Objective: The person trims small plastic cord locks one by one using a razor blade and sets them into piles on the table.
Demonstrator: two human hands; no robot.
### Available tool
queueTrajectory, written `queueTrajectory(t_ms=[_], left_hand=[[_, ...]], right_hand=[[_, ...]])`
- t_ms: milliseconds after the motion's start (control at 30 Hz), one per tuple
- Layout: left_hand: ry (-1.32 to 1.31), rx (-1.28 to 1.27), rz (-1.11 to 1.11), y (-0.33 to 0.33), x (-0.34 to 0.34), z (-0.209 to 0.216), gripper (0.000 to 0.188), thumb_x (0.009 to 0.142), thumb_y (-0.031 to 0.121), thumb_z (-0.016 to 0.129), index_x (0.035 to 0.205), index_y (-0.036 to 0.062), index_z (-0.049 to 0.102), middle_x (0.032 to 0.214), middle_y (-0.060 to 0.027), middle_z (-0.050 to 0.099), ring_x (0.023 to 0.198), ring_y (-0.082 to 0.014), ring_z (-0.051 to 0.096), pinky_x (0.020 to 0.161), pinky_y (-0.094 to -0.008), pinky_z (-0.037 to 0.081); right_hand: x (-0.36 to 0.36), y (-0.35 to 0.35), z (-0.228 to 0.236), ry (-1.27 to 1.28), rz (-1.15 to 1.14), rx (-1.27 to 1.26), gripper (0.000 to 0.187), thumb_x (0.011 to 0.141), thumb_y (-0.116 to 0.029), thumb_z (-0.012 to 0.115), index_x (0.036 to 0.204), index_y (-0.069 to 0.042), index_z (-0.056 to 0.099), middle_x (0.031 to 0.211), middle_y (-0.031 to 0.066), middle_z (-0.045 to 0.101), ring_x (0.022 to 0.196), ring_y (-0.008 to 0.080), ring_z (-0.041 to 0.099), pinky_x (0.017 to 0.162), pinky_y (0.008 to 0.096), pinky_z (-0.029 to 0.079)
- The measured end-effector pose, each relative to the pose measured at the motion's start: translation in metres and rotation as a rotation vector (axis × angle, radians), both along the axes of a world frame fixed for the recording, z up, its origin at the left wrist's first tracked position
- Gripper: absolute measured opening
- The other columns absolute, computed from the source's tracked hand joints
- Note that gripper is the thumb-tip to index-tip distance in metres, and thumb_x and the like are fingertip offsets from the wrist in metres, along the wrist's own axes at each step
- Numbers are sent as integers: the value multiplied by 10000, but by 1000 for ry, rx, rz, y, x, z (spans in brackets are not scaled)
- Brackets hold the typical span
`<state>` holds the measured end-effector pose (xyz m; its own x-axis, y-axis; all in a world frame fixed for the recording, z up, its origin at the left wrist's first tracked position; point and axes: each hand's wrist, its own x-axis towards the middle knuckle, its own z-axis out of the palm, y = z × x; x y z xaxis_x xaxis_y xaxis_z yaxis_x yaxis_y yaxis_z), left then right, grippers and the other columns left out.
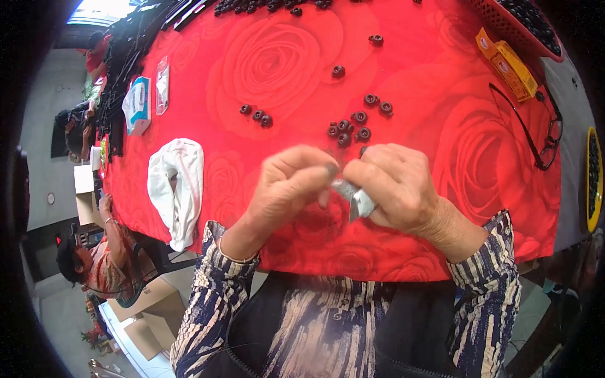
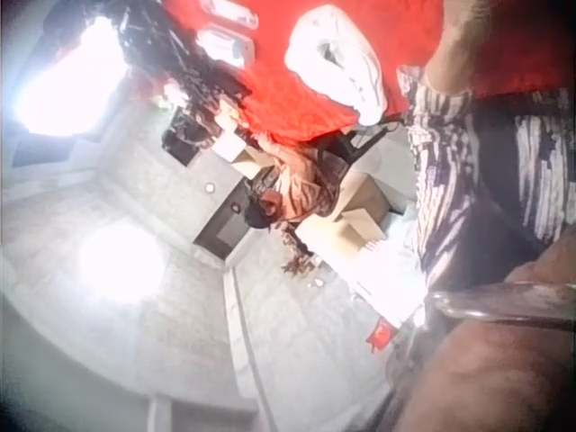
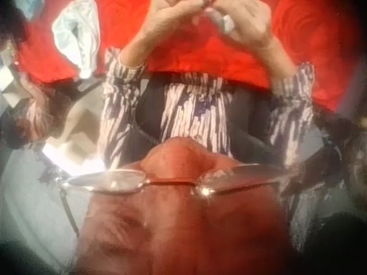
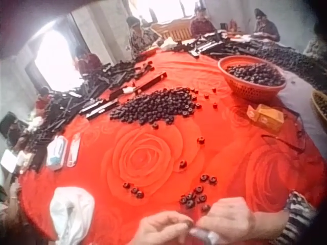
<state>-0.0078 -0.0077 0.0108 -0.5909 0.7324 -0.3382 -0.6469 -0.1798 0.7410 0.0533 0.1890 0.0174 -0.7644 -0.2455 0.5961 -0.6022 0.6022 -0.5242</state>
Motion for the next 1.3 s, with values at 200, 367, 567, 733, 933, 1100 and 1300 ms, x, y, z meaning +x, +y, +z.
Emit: queueTrajectory(t_ms=[200,367,567,733,933,1100,1300], left_hand=[[1003,-549,597,-12,-36,1,94,800,-9,649,892,-4,631,782,-9,599,697,-55,539,611,-203,435],[1223,-880,588,-29,-62,-10,133,734,56,702,845,16,642,762,-75,618,649,-159,556,622,-290,448],[1670,-864,547,-13,-51,-6,209,715,68,721,910,48,653,884,-57,633,891,-235,549,748,-347,443],[1727,-504,172,14,-37,-11,256,712,71,717,959,69,651,935,-65,624,925,-264,546,777,-368,450],[1710,-492,98,19,-42,-18,242,731,75,697,964,57,631,934,-79,621,909,-278,554,785,-368,454],[1710,-463,109,16,-42,-12,212,786,37,654,988,15,594,915,-82,628,876,-239,579,772,-349,469],[307,-41,143,9,-16,3,114,915,27,523,996,-27,584,942,-94,633,764,-113,606,638,-238,512]], right_hand=[[-7,4,-6,-115,-33,49,213,706,-82,695,856,-30,553,672,84,470,580,255,537,500,361,429],[-7,5,-8,-128,-46,31,218,694,-72,691,865,-34,559,683,86,484,595,266,551,506,368,437],[-8,7,-14,-132,-46,-7,268,644,-64,697,875,-41,564,704,91,508,608,274,564,511,366,449],[-7,7,-11,-114,-40,-18,271,640,-73,698,872,-39,563,708,91,511,624,277,570,521,369,455],[-9,7,-9,-125,-38,16,279,627,-63,690,876,-37,566,720,95,523,638,278,579,533,367,460],[-8,5,-8,-126,-39,15,293,612,-54,684,880,-39,569,723,96,525,644,280,582,536,368,462],[-6,7,-9,-142,-27,-73,299,635,-36,689,913,-38,580,735,95,535,633,273,579,527,355,461]])
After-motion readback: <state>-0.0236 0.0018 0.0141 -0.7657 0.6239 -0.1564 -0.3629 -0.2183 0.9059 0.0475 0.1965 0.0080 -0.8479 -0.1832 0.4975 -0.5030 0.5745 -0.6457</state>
